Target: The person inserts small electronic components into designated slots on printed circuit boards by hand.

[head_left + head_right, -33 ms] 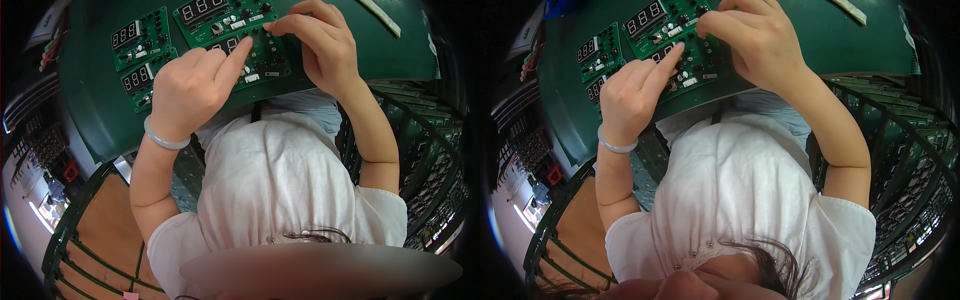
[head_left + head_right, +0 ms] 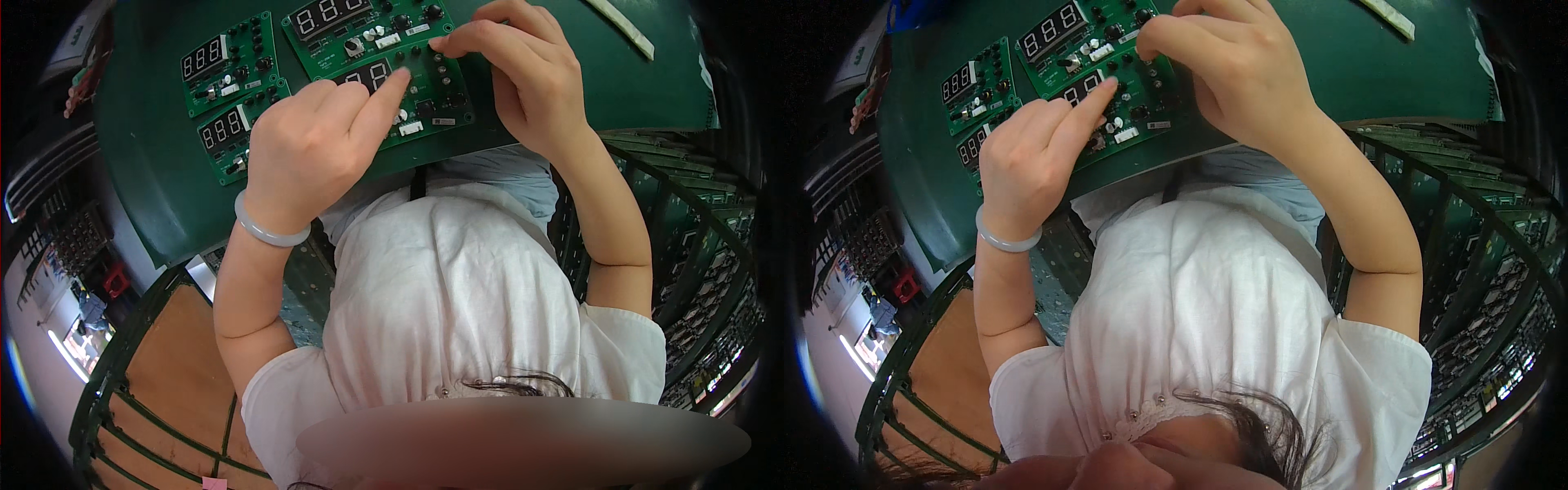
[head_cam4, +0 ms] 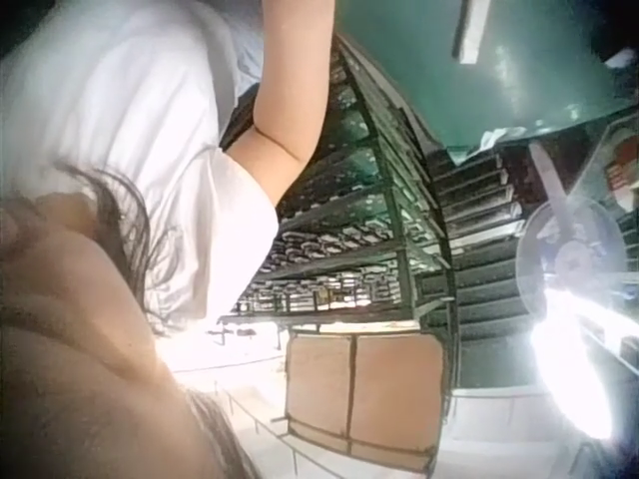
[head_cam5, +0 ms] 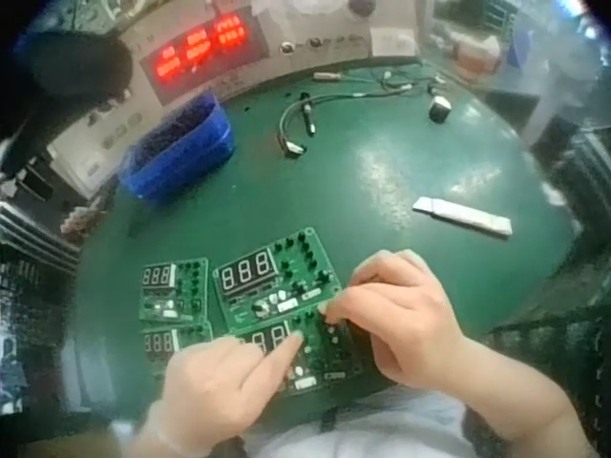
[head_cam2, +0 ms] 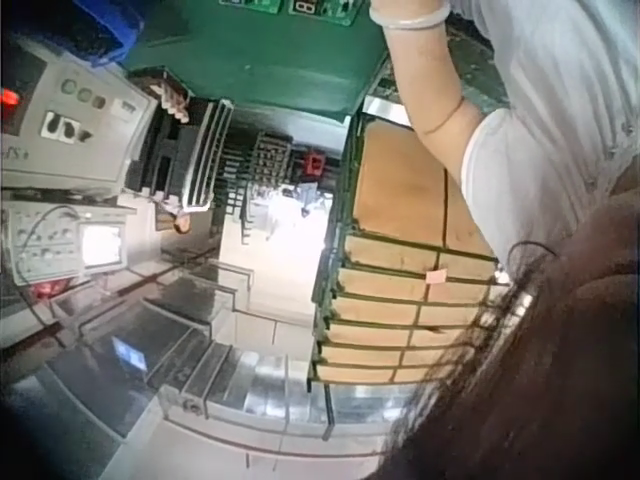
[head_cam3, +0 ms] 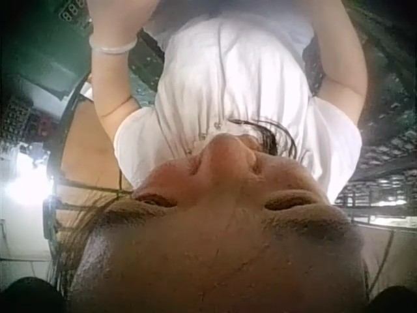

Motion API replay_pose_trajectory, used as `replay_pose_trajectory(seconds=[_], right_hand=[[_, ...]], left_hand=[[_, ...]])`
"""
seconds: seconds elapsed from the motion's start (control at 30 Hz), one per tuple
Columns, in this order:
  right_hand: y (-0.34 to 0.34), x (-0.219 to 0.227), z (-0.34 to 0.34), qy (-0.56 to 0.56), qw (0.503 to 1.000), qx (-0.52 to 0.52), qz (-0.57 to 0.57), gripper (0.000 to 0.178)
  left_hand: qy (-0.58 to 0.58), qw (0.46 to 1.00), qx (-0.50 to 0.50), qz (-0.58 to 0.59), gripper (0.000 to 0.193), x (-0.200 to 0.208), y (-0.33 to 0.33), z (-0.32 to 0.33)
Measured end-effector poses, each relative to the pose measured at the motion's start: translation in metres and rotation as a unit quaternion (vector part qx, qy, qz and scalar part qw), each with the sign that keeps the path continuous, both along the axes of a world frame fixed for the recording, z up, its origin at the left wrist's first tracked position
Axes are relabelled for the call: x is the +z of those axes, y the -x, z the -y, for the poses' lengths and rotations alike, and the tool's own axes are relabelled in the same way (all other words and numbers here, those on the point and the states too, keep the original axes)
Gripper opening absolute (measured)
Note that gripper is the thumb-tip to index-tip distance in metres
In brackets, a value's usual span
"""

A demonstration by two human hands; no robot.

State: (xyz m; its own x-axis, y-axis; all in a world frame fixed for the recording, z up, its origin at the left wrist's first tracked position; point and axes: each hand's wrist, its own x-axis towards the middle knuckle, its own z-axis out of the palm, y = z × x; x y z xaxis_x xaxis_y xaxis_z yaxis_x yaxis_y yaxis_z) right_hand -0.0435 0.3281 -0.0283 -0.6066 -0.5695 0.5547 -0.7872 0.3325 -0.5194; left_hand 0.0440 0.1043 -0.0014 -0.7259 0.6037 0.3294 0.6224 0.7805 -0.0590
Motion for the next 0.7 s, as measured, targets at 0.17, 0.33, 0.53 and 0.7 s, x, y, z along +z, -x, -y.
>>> replay_pose_trajectory(seconds=[0.17,0.33,0.53,0.7], right_hand=[[-0.009,0.018,-0.002,-0.032,0.995,-0.007,0.093,0.030],[-0.013,-0.001,0.005,-0.027,0.997,0.022,-0.069,0.030],[-0.012,0.003,-0.006,0.041,0.990,-0.002,0.135,0.040],[-0.023,0.038,0.002,0.153,0.958,0.030,0.241,0.029]], left_hand=[[-0.017,1.000,0.008,0.016,0.037,-0.001,-0.004,0.003],[-0.014,0.999,0.001,0.038,0.037,0.001,-0.001,-0.001],[-0.448,0.814,0.145,0.341,0.020,0.011,-0.013,-0.002],[-0.813,0.129,-0.018,0.568,0.029,0.027,-0.012,-0.007]])
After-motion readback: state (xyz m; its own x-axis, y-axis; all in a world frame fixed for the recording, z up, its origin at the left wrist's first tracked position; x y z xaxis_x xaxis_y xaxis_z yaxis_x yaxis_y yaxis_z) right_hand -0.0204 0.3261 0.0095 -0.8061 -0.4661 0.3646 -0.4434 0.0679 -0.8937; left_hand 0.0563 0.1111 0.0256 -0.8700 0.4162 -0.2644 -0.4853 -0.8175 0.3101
